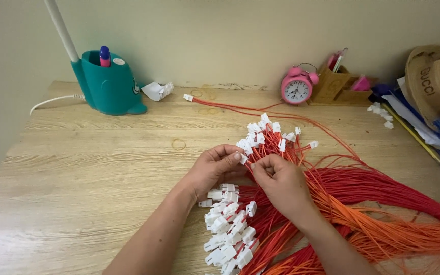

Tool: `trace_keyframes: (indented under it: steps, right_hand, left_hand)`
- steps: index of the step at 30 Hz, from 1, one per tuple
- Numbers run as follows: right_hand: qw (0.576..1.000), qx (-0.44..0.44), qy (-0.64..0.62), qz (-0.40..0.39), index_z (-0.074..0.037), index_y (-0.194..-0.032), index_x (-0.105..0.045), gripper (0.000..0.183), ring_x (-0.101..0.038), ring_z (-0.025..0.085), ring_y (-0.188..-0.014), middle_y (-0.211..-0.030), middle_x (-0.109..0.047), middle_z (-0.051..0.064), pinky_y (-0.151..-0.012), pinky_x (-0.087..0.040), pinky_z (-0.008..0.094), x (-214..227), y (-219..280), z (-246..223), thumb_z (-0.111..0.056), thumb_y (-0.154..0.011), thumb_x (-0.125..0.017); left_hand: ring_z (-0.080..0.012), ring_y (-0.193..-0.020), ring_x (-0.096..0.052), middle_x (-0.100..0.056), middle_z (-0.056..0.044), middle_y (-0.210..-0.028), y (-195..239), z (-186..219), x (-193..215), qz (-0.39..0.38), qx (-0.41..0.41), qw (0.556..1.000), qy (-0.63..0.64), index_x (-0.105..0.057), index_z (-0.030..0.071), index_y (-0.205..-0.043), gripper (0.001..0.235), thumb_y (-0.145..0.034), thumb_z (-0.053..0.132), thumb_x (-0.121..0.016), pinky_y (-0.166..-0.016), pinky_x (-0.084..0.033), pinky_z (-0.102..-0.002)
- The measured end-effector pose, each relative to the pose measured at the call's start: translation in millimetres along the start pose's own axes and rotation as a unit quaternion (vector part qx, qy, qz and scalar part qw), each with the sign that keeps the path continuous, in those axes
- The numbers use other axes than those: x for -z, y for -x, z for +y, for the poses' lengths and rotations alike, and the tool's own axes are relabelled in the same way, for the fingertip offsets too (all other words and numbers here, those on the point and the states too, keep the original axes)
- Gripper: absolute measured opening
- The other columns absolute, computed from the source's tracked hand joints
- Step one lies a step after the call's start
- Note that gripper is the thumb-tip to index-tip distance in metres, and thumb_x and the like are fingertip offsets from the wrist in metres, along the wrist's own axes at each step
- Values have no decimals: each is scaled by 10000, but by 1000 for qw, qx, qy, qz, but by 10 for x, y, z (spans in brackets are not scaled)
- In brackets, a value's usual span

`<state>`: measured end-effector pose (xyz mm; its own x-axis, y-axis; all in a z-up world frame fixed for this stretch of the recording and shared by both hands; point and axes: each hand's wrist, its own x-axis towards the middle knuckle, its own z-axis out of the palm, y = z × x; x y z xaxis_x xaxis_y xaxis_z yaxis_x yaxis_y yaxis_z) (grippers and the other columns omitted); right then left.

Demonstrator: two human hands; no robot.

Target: The person assembles white plastic connectors onto the ends of red and orange wires. They repeatedly pick up a wire and a connector, then press them together by hand to secure the connection.

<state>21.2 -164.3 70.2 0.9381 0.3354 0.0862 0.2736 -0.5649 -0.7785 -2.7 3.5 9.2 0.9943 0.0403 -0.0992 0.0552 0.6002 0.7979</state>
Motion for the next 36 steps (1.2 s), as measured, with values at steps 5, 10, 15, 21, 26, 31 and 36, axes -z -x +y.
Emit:
trace_keyframes:
  steps: [5, 10, 15, 21, 26, 31, 36]
  right_hand:
    - [1000, 4, -27, 8, -51, -829, -765, 125, -563, 159, -555, -565, -664, 92, -540, -469, 292, -4, -52, 10, -144, -841, -682]
    - [1000, 3, -17, 17, -59, -823, -763, 122, -566, 160, -559, -564, -668, 88, -539, -469, 296, 27, -27, -8, -160, -834, -694]
    - [1000, 2, -19, -1, -45, -800, -757, 140, -553, 162, -533, -551, -657, 86, -518, -471, 284, 11, -27, -73, -147, -846, -674]
    - [999, -13, -43, -4, -32, -788, -751, 128, -535, 161, -555, -549, -632, 79, -521, -451, 287, -25, -101, 116, -140, -821, -691]
    - [1000, -3, -30, 0, -36, -783, -744, 124, -542, 159, -553, -547, -629, 91, -520, -462, 294, -18, -54, 54, -138, -825, -688]
    - [999, 5, -40, -5, -31, -775, -742, 126, -531, 152, -557, -537, -621, 82, -527, -458, 277, 21, -33, -12, -125, -829, -677]
    - [997, -51, 46, -33, -153, -743, -643, 179, -496, 97, -544, -658, -639, -40, -511, -392, 276, 27, -22, -91, -264, -883, -658]
  left_hand:
    - [-269, -890, -721, -697, -97, -922, 24, 36, -24, 0, 1, 1000, -4, -654, 19, -1099, 256, -861, 98, -706, -809, -617, -386]
    - [-241, -869, -722, -705, -88, -884, -125, -107, 77, -6, -14, 999, -29, -660, 11, -1103, 311, -809, 46, -757, -801, -616, -352]
    - [-262, -826, -727, -695, -96, -835, -162, -152, 127, 10, -12, 999, -29, -651, -4, -1084, 302, -801, 13, -755, -753, -634, -389]
    - [-285, -783, -731, -696, -113, -813, -245, -228, 179, 16, -6, 1000, -26, -649, -19, -1063, 325, -768, 1, -786, -724, -643, -425]
    - [-296, -780, -733, -702, -123, -809, -220, -207, 144, 29, -2, 999, -27, -653, -21, -1057, 307, -776, -2, -777, -724, -643, -438]
    - [-268, -766, -732, -700, -100, -798, -125, -74, 33, 31, -1, 998, -45, -661, -13, -1070, 296, -792, 4, -762, -725, -645, -419]
    - [-236, -759, -702, -720, -149, -864, -126, -65, 65, -5, -5, 999, -52, -651, 19, -1033, 238, -807, -21, -715, -774, -611, -359]
